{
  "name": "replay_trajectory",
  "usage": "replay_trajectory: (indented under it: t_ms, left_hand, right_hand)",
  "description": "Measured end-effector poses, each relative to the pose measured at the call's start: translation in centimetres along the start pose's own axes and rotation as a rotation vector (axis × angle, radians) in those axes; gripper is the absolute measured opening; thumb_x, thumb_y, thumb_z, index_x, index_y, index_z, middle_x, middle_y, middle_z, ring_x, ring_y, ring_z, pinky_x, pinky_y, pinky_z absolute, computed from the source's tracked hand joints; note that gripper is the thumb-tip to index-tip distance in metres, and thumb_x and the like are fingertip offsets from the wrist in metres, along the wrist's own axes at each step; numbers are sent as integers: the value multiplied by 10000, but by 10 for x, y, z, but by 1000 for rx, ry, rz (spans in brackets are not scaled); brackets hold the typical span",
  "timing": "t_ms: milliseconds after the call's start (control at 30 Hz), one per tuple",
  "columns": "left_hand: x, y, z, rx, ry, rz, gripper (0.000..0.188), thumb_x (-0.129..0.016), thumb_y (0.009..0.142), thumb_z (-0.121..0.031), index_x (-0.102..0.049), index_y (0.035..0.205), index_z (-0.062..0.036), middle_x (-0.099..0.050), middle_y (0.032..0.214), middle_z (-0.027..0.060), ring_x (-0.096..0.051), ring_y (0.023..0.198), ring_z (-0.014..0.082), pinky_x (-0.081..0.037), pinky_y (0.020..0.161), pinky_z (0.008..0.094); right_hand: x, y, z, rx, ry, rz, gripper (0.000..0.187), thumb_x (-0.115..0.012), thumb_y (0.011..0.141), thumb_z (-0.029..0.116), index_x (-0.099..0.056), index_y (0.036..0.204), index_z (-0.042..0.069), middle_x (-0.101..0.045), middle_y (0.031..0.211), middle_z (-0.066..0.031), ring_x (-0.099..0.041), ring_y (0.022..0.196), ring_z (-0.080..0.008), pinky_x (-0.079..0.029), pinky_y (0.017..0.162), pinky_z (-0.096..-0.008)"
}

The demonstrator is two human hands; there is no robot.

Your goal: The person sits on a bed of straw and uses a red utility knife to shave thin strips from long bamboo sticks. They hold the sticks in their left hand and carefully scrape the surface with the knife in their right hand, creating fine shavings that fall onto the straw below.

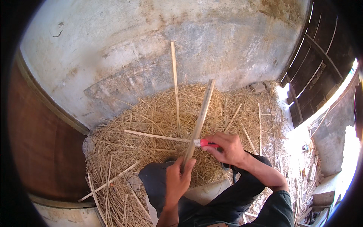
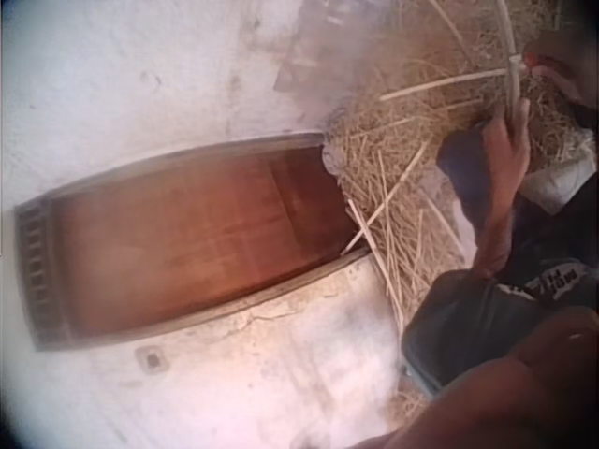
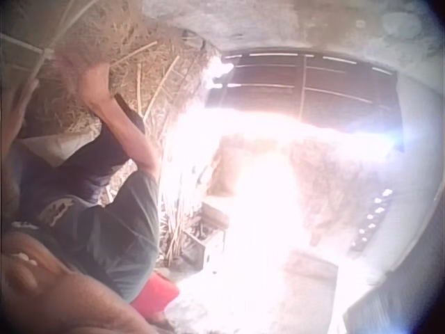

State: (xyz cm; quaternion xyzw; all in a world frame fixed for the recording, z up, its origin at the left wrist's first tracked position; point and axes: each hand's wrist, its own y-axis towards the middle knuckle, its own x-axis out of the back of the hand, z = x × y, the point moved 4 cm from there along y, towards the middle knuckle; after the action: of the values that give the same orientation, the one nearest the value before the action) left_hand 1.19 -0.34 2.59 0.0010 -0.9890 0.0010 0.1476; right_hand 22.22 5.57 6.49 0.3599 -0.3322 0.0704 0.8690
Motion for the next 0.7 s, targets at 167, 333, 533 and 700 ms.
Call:
replay_trajectory:
  t_ms: [167,333,533,700]
  left_hand:
    - [-6,3,-11,-66,33,-35,377,-698,1092,-349,-709,1007,19,-575,622,109,-512,525,172,-408,530,375]
    - [-8,-2,-2,15,50,-11,380,-687,1093,-339,-693,969,20,-557,604,134,-534,504,205,-421,531,390]
    - [-1,-46,-4,33,0,180,352,-717,1068,-320,-706,960,15,-563,601,133,-537,516,184,-422,529,377]
    - [6,-35,11,52,63,108,319,-741,1061,-292,-721,962,11,-550,620,39,-482,566,87,-377,527,318]
  right_hand:
    - [-3,-4,15,-18,-127,41,253,-864,925,263,-803,1124,119,-756,907,-60,-735,651,-276,-578,537,-382]
    - [9,5,-10,-84,-83,-115,219,-833,957,245,-819,1122,101,-792,916,-92,-751,659,-253,-591,571,-388]
    - [67,16,-98,-492,-236,-241,289,-730,1048,302,-802,1165,48,-780,846,-145,-703,638,-253,-555,614,-391]
    - [64,10,-104,-621,-202,-80,393,-702,1057,407,-745,1258,71,-740,786,-141,-680,641,-269,-536,646,-423]
